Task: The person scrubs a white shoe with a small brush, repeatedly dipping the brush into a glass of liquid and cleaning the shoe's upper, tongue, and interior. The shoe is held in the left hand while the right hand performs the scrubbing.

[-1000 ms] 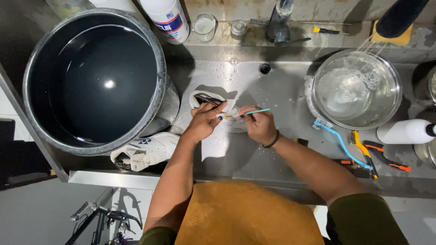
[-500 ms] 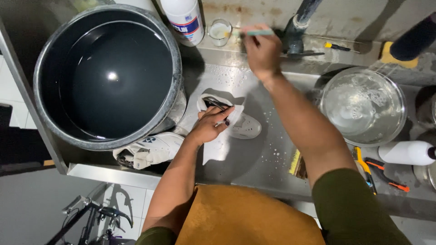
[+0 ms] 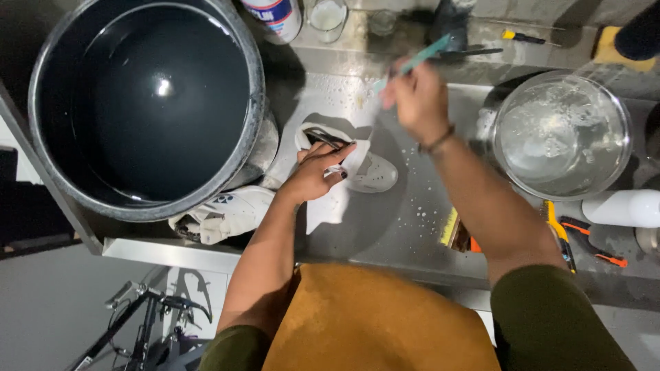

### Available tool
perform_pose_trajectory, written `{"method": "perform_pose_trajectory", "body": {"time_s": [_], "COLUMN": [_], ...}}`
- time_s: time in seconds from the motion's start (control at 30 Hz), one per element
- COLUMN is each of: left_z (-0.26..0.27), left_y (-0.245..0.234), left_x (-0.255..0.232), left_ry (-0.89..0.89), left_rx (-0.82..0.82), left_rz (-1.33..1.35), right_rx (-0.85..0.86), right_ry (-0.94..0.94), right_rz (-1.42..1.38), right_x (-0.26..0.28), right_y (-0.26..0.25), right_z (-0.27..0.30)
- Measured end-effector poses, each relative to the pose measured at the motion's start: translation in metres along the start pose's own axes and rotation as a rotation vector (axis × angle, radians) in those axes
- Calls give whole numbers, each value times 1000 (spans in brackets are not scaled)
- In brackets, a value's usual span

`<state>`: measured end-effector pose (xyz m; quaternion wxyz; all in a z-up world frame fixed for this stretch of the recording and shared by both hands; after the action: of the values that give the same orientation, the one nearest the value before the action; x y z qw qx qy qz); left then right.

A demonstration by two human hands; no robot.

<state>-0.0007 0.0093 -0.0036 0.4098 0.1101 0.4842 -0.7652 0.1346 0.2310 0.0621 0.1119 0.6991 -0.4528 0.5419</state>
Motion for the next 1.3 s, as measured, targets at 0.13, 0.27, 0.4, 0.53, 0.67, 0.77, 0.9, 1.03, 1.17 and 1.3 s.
{"method": "perform_pose_trajectory", "body": {"time_s": [0.13,0.27,0.4,0.53,0.67,0.77,0.9,1.03,1.17,1.3], "left_z": [-16,-16,-20,-12,-18,-16,-3,3,1,-7], "left_y": [28,40,42,38,42,39,27,20,25,27], "left_x": [25,31,35,24,30,27,10,2,4,7], "left_ry": [145,121,126,146,148,158,186,212,181,156], "left_rx": [-183,-232,-285,-325,-345,-351,-351,-352,-377,-387], "left_rz": [113,159,190,222,238,272,329,344,283,259], "right_rx": [51,-13,-17,-94,-175,-108,-155,-75,11,-28], "right_ry": [121,156,178,146,69,-27,-89,-70,-81,-8], "right_rz": [-74,-92,-126,31,-156,7,14,27,206,152], "right_x": [-15,-41,-53,-52,-57,-56,-44,-67,-85,-72], "right_y": [14,14,16,16,13,6,13,32,22,26], "right_z": [84,101,103,102,106,105,94,91,90,85]}}
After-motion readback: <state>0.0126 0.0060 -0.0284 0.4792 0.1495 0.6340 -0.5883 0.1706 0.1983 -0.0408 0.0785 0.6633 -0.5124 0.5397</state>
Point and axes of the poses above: each hand's wrist, its own z-axis away from the middle knuckle, its own y-axis out of the palm, x = y × z, the point moved 1 cm from there along -z, towards the middle knuckle, and after that the axes turned 14 degrees about -y, right-handed, at the moved point
